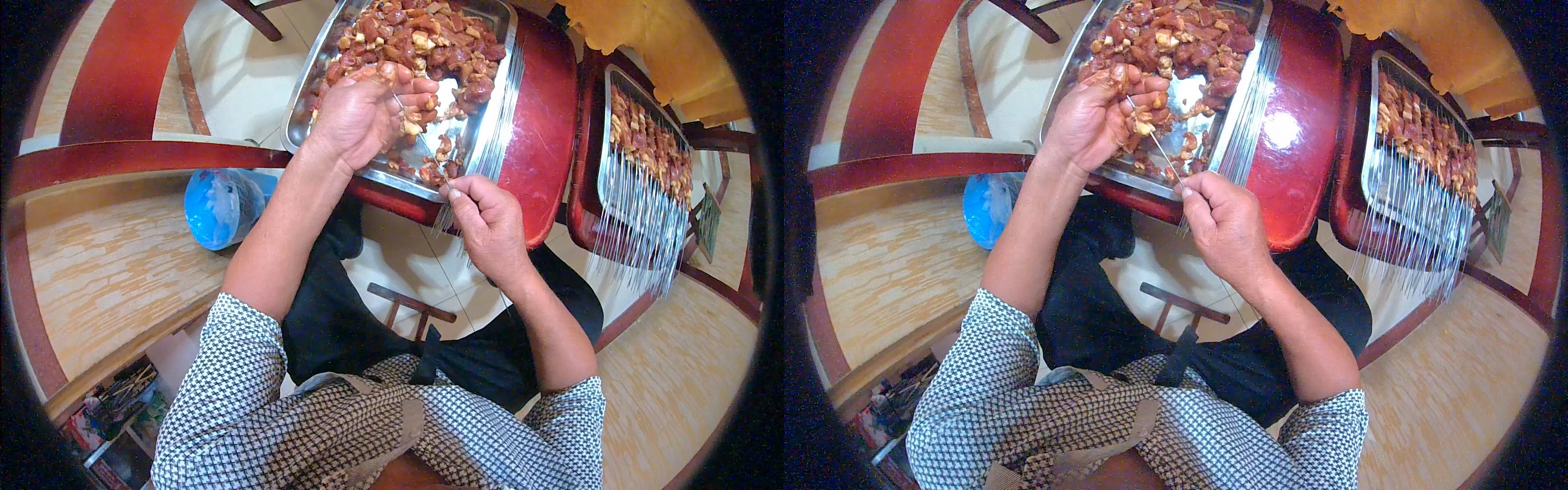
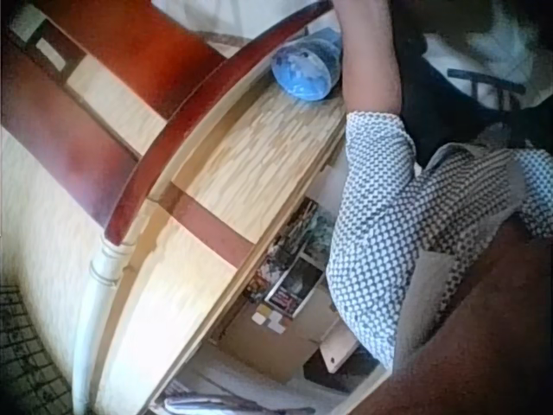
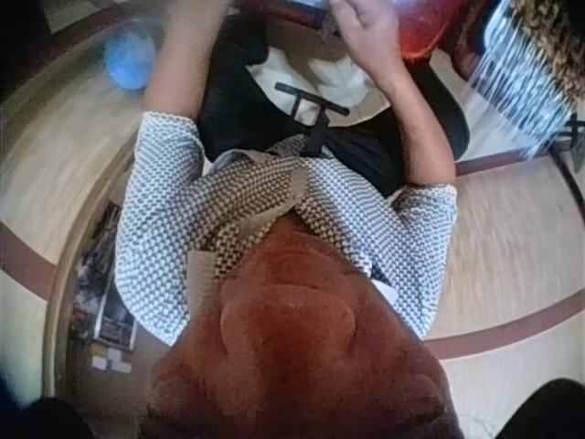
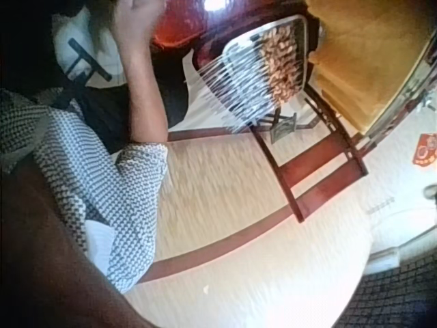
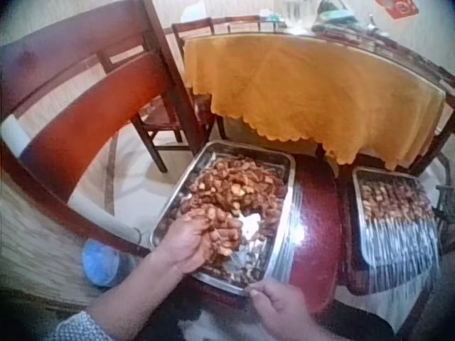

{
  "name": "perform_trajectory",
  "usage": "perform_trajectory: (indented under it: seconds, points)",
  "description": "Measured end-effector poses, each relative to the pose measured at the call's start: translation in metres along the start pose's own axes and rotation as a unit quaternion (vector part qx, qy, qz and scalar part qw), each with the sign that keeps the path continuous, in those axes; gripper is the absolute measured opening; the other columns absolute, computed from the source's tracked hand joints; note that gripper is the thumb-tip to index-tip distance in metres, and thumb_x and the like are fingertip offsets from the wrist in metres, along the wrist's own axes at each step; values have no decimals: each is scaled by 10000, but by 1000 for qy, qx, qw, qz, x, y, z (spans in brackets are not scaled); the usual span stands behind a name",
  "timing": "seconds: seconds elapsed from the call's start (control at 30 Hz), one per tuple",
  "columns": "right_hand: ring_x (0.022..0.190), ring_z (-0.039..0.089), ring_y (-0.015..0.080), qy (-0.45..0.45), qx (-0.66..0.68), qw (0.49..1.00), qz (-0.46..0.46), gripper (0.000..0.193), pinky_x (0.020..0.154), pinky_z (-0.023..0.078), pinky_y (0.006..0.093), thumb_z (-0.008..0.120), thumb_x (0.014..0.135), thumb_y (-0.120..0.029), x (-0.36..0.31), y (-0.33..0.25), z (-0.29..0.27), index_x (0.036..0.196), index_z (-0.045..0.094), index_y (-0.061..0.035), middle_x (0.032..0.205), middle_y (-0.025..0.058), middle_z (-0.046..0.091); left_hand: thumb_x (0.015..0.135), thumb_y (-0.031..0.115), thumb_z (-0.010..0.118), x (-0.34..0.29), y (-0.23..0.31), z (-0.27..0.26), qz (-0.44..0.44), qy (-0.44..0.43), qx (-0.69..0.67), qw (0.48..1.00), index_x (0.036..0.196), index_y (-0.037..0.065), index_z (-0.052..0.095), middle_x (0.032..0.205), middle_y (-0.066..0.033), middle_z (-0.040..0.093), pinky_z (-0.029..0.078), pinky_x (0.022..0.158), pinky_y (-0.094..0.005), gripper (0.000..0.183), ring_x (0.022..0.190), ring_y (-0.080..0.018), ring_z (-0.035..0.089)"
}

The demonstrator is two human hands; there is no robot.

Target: The person threads pieces of marinated meat onto metal skewers. They pick up individual pieces from a tray and slide them onto the skewers, then place the completed skewers onto a second tray.

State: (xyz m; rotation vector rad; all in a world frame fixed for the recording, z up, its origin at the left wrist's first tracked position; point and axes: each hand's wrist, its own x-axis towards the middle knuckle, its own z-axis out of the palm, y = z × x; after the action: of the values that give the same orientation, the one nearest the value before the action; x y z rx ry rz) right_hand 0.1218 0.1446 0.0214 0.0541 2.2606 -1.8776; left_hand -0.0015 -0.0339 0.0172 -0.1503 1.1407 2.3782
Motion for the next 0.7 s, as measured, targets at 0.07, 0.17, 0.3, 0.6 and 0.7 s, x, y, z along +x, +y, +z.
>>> perform_trajectory:
  seconds: [0.07,0.17,0.3,0.6,0.7]
  points:
    - [598,540,134,6,-16,1000,-14,123,558,441,291,507,863,-67,0,-1,0,858,597,17,656,87,564,948,165,415,2,-3,-2,4,4,1,1000,980,4,527,1006,-247,597,532,791,-458,198,890,-284,629]
    - [600,544,140,8,-31,999,-23,123,560,443,296,506,862,-66,2,-1,0,861,595,19,658,94,565,945,160,412,3,-5,-5,-1,12,-26,1000,985,6,525,1018,-251,593,521,814,-468,195,892,-289,626]
    - [603,547,144,11,-36,999,-22,124,564,444,298,506,860,-66,2,-4,2,864,593,22,658,95,564,945,166,391,4,-5,-9,-6,5,-71,997,997,13,523,1052,-253,584,498,851,-487,208,913,-299,617]
    - [603,534,118,37,-19,998,-42,117,556,436,285,510,864,-61,3,4,8,868,592,22,645,72,552,948,185,366,0,-8,2,18,29,-72,997,1044,25,496,1112,-248,558,486,872,-489,227,949,-315,603]
    - [604,527,107,38,-12,999,-26,116,553,433,278,510,866,-62,3,5,9,871,592,20,640,58,545,949,180,355,1,-11,1,19,-1,-37,999,1047,32,491,1116,-237,558,484,876,-494,223,965,-313,597]
